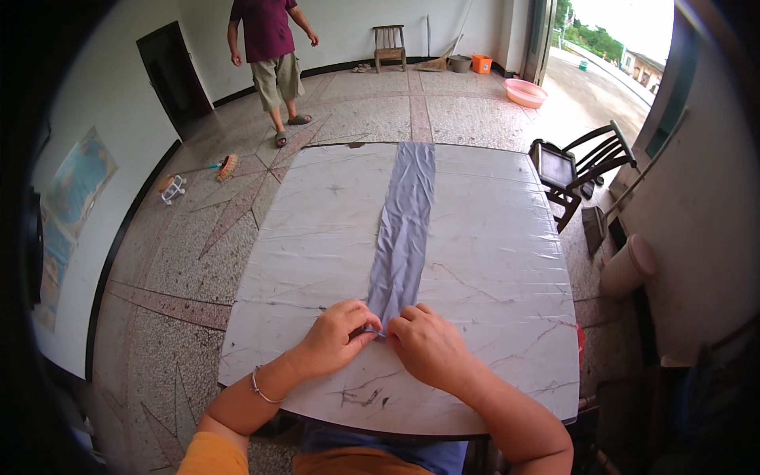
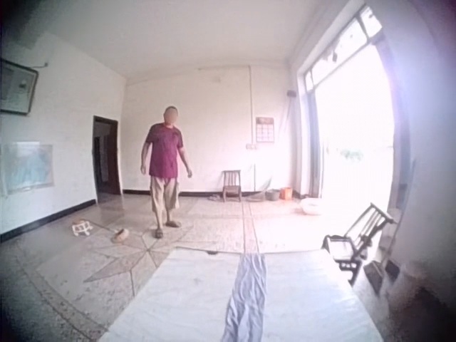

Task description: Folding a long piece of grey cloth on a table

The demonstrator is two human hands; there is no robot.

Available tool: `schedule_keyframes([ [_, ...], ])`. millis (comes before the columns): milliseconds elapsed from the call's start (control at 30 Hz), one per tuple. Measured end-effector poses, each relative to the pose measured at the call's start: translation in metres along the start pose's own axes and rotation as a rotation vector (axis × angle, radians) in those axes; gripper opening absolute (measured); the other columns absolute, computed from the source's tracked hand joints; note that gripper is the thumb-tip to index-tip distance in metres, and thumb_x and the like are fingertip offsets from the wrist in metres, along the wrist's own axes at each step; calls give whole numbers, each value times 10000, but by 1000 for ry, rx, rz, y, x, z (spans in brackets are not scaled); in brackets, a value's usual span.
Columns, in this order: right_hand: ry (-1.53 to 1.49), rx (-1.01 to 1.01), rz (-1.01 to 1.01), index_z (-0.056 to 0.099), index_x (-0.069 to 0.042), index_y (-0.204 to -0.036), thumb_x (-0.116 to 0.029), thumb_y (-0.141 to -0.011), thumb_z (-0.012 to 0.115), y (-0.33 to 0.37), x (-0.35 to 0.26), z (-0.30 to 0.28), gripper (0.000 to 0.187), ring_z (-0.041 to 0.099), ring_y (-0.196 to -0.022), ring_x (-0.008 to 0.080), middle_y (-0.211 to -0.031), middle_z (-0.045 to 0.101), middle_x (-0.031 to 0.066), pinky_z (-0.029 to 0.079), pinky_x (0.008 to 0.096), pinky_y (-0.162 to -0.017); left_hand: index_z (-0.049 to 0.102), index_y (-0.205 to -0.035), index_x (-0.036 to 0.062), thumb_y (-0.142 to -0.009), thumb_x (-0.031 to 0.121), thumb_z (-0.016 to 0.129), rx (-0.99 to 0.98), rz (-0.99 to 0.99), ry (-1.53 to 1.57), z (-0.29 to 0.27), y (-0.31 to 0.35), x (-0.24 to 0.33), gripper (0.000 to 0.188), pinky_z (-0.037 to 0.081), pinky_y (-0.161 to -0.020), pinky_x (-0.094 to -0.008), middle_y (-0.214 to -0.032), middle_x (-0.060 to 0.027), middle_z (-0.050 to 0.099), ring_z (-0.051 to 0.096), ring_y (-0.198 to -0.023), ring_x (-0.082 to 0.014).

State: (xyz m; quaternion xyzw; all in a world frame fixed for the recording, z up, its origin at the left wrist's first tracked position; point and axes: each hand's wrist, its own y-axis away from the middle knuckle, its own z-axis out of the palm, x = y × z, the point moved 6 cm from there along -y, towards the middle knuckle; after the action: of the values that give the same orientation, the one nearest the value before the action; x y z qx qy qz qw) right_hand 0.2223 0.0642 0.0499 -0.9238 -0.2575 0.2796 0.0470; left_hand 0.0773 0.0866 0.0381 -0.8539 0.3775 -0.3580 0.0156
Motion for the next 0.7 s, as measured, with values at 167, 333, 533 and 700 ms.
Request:
schedule_keyframes([
  [167,-14,31,1,634,-70,-884,-115,-864,649,-2,1,-1,51,586,-904,308,-859,610,90,502,406,-758,692,-948,72,-800,28,716,89,8,12,-1,4,-7,157,504,-815,-394,-934,-84,635,594,-912,-280],
  [333,-6,37,-7,642,-74,-908,-114,-853,658,-2,5,0,70,582,-906,302,-877,611,85,500,411,-767,690,-936,78,-824,84,709,61,38,-38,-6,3,4,114,481,-856,-402,-937,-61,629,588,-929,-272],
  [533,-7,-5,-83,645,-74,-906,-108,-838,670,-1,-6,-3,81,577,-900,298,-866,611,82,493,399,-783,699,-947,86,-844,115,705,20,33,-62,-3,5,-4,107,464,-898,-396,-950,-49,636,584,-945,-264],
  [700,-26,27,-55,643,-64,-901,-87,-848,651,-3,2,3,59,569,-886,305,-870,609,92,482,395,-786,698,-950,92,-839,126,714,60,22,-64,-4,4,-2,117,464,-876,-391,-965,-43,631,584,-954,-254],
])
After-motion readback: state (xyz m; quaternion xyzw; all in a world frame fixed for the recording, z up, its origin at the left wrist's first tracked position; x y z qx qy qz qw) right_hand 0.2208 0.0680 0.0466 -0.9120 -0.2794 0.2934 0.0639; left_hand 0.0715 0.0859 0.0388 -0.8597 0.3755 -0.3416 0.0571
